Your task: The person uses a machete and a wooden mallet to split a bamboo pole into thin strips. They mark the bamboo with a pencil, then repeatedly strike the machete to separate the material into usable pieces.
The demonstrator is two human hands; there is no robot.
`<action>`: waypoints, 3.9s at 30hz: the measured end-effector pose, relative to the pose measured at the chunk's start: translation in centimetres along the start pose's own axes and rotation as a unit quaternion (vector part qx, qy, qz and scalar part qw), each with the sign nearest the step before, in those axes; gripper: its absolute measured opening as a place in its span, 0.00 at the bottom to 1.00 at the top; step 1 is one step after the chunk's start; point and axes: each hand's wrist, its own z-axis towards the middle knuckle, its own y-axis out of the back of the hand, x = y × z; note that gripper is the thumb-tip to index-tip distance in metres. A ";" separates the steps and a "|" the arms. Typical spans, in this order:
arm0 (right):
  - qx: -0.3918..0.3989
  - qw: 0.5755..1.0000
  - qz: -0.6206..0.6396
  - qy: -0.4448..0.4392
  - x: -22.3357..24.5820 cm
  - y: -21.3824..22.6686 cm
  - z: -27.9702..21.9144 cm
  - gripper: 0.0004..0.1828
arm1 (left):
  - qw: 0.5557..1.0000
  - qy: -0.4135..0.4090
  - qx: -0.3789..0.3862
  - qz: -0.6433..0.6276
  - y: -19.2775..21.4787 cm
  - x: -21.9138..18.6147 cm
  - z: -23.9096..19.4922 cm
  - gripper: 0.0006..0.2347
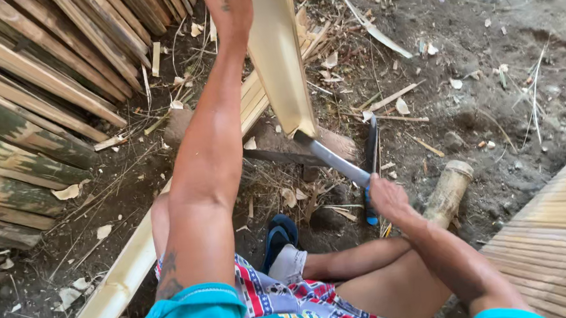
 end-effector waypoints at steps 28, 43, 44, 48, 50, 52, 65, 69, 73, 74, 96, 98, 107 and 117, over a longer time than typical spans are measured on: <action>-0.057 0.971 0.167 0.163 1.2 6.4 -2.4 0.13 | 0.999 0.000 0.032 -0.037 0.2 4.0 -1.4 0.19; -0.075 0.886 0.455 0.045 17.4 1.6 -16.1 0.10 | 0.982 0.142 -0.016 0.122 -0.4 -12.2 -4.4 0.16; -0.092 0.883 0.456 0.054 17.3 1.6 -16.7 0.11 | 0.977 0.176 -0.010 0.122 -0.6 -12.7 -4.2 0.19; -0.111 0.831 0.541 -0.072 15.4 -1.6 -13.6 0.15 | 0.996 0.022 -0.026 0.083 0.0 -12.7 -4.8 0.24; -0.146 0.804 0.557 -0.147 13.8 -4.9 -8.7 0.16 | 0.994 -0.078 -0.011 0.081 0.6 -12.1 -6.0 0.27; -0.162 0.818 0.516 -0.197 11.8 -8.0 -2.9 0.19 | 0.990 -0.054 0.032 0.125 2.6 -12.5 -8.4 0.32; -0.086 0.788 0.480 -0.376 11.6 -11.0 -0.2 0.36 | 0.965 0.007 0.257 -0.059 4.5 -19.4 -10.7 0.42; -0.124 0.841 0.434 -0.298 11.6 -8.0 -1.2 0.40 | 0.955 0.015 0.291 -0.057 3.6 -21.5 -11.3 0.47; -0.169 0.824 0.538 0.051 15.8 2.3 -1.9 0.38 | 0.930 -0.032 0.347 -0.115 3.0 -22.6 -8.7 0.51; -0.259 0.813 0.500 0.150 17.1 5.4 -2.9 0.37 | 0.926 -0.048 0.358 -0.109 2.4 -22.9 -8.0 0.51; -0.150 0.682 0.522 0.489 33.2 12.5 -15.0 0.08 | 0.923 -0.131 0.260 0.252 14.4 -34.3 -6.7 0.49; -0.134 0.641 0.620 0.432 33.6 13.3 -14.0 0.11 | 0.911 -0.125 0.257 0.296 18.0 -32.1 -7.3 0.52; -0.044 0.381 0.864 0.327 28.4 17.6 -7.1 0.47 | 0.820 -0.024 0.365 0.441 37.0 -21.1 -16.6 0.52; 0.126 0.419 0.893 0.111 39.1 -2.9 -8.2 0.58 | 0.689 0.211 0.481 0.499 42.6 -17.6 -18.4 0.58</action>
